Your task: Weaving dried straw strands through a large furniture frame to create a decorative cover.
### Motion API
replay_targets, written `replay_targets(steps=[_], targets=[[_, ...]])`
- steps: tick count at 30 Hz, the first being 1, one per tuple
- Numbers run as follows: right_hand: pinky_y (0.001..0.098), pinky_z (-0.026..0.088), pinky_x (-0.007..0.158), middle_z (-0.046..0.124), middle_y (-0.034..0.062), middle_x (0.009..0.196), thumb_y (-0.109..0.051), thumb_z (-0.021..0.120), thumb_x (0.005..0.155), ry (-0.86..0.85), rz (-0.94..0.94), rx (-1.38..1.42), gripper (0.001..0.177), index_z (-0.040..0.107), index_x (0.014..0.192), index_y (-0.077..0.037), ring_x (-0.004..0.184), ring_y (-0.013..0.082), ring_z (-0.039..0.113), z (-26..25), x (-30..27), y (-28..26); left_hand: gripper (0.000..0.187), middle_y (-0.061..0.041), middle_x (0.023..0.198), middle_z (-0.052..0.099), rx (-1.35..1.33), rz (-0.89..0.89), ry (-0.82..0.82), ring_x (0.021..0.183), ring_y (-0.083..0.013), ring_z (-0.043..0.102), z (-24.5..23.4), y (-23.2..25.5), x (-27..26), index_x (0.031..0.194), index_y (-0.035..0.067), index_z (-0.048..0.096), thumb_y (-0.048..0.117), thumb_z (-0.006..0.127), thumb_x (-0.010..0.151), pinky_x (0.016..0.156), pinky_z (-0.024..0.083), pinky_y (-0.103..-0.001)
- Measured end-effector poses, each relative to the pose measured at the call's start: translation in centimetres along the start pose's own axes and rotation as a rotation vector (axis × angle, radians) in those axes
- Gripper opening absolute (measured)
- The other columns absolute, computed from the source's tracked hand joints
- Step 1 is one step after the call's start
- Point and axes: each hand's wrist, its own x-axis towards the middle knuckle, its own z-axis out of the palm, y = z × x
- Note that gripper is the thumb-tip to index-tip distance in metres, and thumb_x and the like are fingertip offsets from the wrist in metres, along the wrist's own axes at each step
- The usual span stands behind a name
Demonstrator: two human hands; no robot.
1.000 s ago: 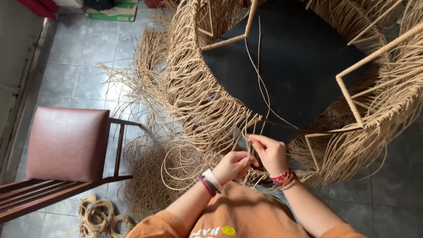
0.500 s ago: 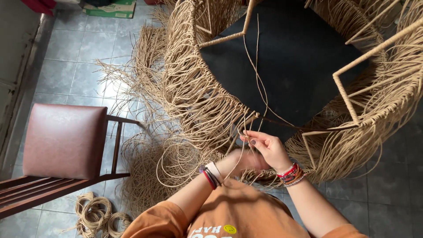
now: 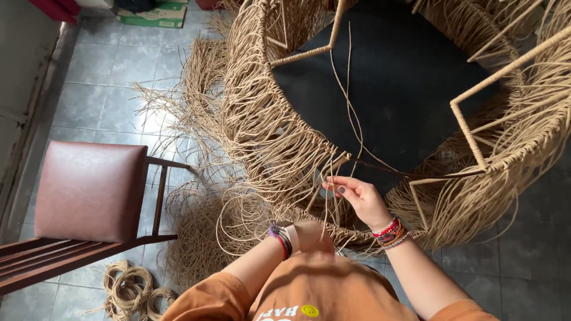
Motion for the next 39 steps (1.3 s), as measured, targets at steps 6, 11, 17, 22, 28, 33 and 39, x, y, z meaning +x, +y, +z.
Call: replay_targets(steps=[6,11,17,22,28,33,39], targets=[[0.0372,0.057,0.095,0.079,0.0179,0.115,-0.007,0.058,0.100,0.012,-0.018,-0.098,0.032,0.071,0.129,0.000,0.110,0.0215,0.071,0.1,0.0,-0.6,0.013,0.003,0.090,0.068,0.218,-0.195,1.306,0.087,-0.0192,0.068,-5.5,13.3,-1.6,0.096,0.024,0.072,0.019,0.060,0.100,0.079,0.054,-0.031],[0.0390,0.057,0.094,0.081,0.0157,0.109,-0.007,0.055,0.101,0.015,-0.018,-0.203,0.031,0.073,0.125,-0.002,0.106,0.0206,0.073,0.2,0.4,-1.5,0.029,-0.003,0.086,0.060,0.109,-0.356,1.306,0.078,-0.0279,0.071,-4.8,14.1,0.6,0.091,0.018,0.058,0.038,0.080,0.089,0.071,0.058,-0.042],[0.0392,0.058,0.093,0.080,0.0161,0.110,-0.009,0.059,0.099,0.027,-0.021,-0.314,0.029,0.074,0.124,-0.005,0.108,0.0224,0.073,0.5,0.1,-2.1,0.036,-0.009,0.078,0.075,-0.023,-0.406,0.910,0.090,-0.0366,0.073,-3.0,12.4,2.2,0.088,0.015,0.071,0.041,0.051,0.105,0.082,0.059,-0.050],[0.0414,0.056,0.095,0.080,0.0157,0.110,-0.009,0.058,0.100,0.015,-0.018,-0.249,0.029,0.075,0.123,-0.004,0.108,0.0216,0.072,0.0,-0.2,-1.7,0.023,-0.020,0.087,0.073,0.265,-0.202,0.328,0.086,-0.0458,0.072,-1.3,10.5,-1.3,0.102,0.011,0.066,0.028,0.051,0.098,0.079,0.059,-0.057],[0.0426,0.056,0.096,0.081,0.0169,0.107,-0.010,0.056,0.102,0.025,-0.038,-0.193,0.027,0.076,0.118,-0.001,0.106,0.0211,0.071,-0.2,0.1,-1.0,0.021,-0.002,0.063,0.063,-0.072,-0.128,0.483,0.064,-0.0190,0.060,-2.7,11.3,0.0,0.097,0.013,0.068,0.023,0.050,0.101,0.063,0.050,-0.032],[0.0375,0.056,0.096,0.080,0.0152,0.111,-0.009,0.056,0.102,0.015,-0.001,-0.128,0.029,0.074,0.123,-0.001,0.105,0.0160,0.069,0.4,0.2,-1.5,0.016,-0.011,0.059,0.062,0.796,0.158,0.246,0.050,-0.0274,0.058,-3.2,6.8,0.2,0.090,0.009,0.068,0.018,0.057,0.097,0.052,0.049,-0.038],[0.0359,0.056,0.097,0.079,0.0161,0.118,-0.002,0.069,0.092,-0.012,0.029,-0.102,0.040,0.069,0.132,-0.001,0.110,0.0181,0.071,0.2,0.1,-0.2,0.036,-0.011,0.061,0.068,0.571,-0.484,0.125,0.059,-0.0240,0.068,-0.3,2.5,-0.6,0.079,0.005,0.073,0.028,0.056,0.100,0.056,0.055,-0.036]])
